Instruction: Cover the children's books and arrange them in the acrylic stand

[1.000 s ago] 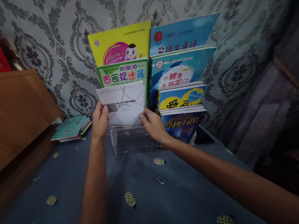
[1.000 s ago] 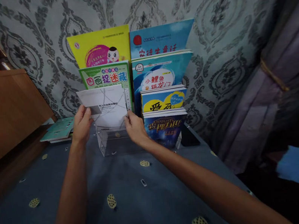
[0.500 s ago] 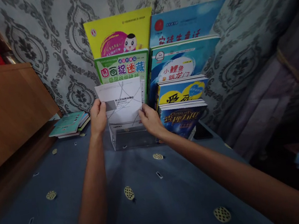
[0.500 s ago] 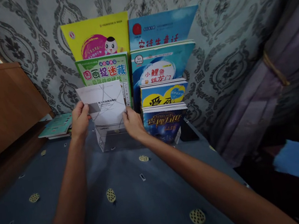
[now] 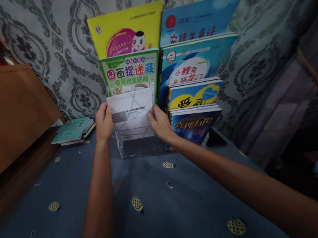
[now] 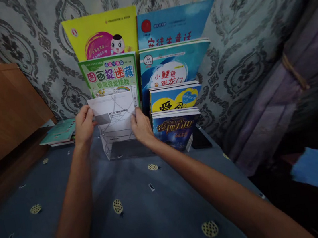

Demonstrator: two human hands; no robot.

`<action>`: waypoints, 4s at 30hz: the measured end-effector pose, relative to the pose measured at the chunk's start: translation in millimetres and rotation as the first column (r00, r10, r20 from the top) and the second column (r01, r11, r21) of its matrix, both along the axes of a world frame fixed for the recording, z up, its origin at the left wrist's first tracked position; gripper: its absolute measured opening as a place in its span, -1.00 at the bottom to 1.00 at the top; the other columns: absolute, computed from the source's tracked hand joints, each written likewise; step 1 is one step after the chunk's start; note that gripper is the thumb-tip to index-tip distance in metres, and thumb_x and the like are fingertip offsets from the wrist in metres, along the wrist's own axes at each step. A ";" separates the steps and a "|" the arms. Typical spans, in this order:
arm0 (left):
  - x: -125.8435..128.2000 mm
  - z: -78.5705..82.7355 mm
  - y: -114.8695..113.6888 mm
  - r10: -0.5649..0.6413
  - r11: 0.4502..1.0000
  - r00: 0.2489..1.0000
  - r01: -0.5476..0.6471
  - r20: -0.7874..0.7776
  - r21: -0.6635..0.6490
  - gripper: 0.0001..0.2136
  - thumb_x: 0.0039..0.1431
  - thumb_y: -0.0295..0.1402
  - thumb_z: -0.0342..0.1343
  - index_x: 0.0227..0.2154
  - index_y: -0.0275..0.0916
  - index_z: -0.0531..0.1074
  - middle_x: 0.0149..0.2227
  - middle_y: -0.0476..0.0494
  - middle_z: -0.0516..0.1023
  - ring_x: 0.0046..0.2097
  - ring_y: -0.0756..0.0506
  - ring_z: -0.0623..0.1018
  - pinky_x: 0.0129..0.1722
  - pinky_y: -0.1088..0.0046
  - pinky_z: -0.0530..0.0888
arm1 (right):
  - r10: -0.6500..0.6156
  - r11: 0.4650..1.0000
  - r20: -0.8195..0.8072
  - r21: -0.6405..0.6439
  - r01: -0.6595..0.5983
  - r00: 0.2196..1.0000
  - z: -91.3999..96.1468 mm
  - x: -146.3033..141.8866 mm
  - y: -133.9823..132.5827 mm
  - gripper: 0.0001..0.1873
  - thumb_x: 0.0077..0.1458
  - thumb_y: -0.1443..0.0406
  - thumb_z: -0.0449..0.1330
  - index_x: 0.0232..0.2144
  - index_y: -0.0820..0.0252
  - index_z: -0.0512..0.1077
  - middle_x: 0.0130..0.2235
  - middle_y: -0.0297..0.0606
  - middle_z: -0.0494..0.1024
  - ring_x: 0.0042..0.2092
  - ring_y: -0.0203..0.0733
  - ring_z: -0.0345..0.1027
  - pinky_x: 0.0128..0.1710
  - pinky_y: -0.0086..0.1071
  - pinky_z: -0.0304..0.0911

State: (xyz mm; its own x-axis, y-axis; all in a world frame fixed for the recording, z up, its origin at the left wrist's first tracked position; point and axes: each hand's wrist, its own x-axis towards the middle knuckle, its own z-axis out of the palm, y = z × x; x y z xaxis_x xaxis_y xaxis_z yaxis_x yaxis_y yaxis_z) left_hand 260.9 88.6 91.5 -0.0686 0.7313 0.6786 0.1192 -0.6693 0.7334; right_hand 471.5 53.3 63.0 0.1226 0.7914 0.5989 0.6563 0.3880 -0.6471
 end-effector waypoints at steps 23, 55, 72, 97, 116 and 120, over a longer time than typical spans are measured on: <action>0.9 -0.3 -0.6 -0.007 1.000 1.000 0.007 0.028 -0.012 -0.54 0.24 0.19 0.06 -0.34 -0.17 0.41 -0.42 -0.01 0.32 -0.34 -0.04 0.38 -0.32 0.45 0.36 | 0.139 0.990 -0.137 0.006 -0.139 0.981 -9.9 -0.3 -2.9 -0.79 0.24 0.21 0.01 -0.10 0.04 0.34 -0.27 -0.18 0.48 -0.24 0.00 0.43 -0.27 -0.07 0.46; 0.9 4.5 -8.5 -0.038 0.996 0.995 0.045 0.087 -0.081 -0.27 0.16 0.39 -0.19 -0.21 -0.20 0.54 -0.31 -0.20 0.55 -0.18 -0.18 0.58 -0.27 0.31 0.51 | 0.227 0.974 -0.228 0.040 -0.224 0.947 -5.6 -3.5 -32.4 -0.75 0.25 0.21 0.02 -0.06 0.08 0.33 -0.01 -0.03 0.58 0.02 0.09 0.49 -0.11 0.01 0.47; -2.1 8.2 -5.5 -0.106 0.988 0.987 0.119 0.122 -0.099 -0.23 0.16 0.42 -0.31 -0.18 -0.17 0.47 -0.20 -0.25 0.63 -0.12 -0.23 0.65 -0.28 0.28 0.56 | 0.245 0.969 -0.203 0.064 -0.237 0.948 -18.3 -0.3 -42.0 -0.71 0.27 0.16 0.02 0.00 0.07 0.33 0.08 0.00 0.55 0.10 0.13 0.44 -0.06 0.11 0.46; -4.3 20.0 -20.7 -0.089 0.965 0.986 0.119 0.139 -0.233 -0.20 0.21 0.39 -0.42 -0.13 -0.19 0.44 -0.10 -0.25 0.64 0.01 -0.24 0.65 -0.12 0.24 0.58 | 0.279 0.946 -0.110 0.201 -0.254 0.954 -24.3 -0.3 -34.1 -0.65 0.36 0.04 -0.01 -0.23 0.11 0.43 -0.20 -0.17 0.56 -0.07 -0.03 0.41 0.06 -0.10 0.32; -7.4 17.7 -20.2 -0.123 0.966 0.984 0.148 0.125 -0.214 -0.22 0.19 0.40 -0.36 -0.09 -0.19 0.42 -0.10 -0.29 0.62 0.00 -0.25 0.64 -0.13 0.18 0.61 | 0.248 0.965 -0.086 0.115 -0.238 0.965 -26.6 5.7 -58.7 -0.65 0.34 0.21 0.02 0.08 0.12 0.43 0.03 -0.14 0.59 -0.03 -0.03 0.47 -0.01 -0.12 0.38; -7.2 18.4 -22.2 -0.140 0.960 0.981 0.167 0.134 -0.223 -0.26 0.19 0.39 -0.29 -0.12 -0.20 0.43 -0.08 -0.29 0.61 -0.02 -0.23 0.64 -0.16 0.23 0.61 | 0.251 0.965 -0.091 0.104 -0.241 0.964 -30.8 9.0 -62.7 -0.60 0.35 0.14 0.03 0.14 0.08 0.42 0.16 -0.14 0.54 0.11 0.01 0.44 0.10 -0.08 0.36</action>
State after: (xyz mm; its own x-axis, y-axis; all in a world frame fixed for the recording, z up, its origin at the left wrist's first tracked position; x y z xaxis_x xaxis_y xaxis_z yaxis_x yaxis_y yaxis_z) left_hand 253.7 66.4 109.9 -0.0111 0.8757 0.4828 -0.0667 -0.4824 0.8734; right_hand 480.4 -9.4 32.2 -0.0050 0.7477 0.6640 0.4654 0.5895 -0.6602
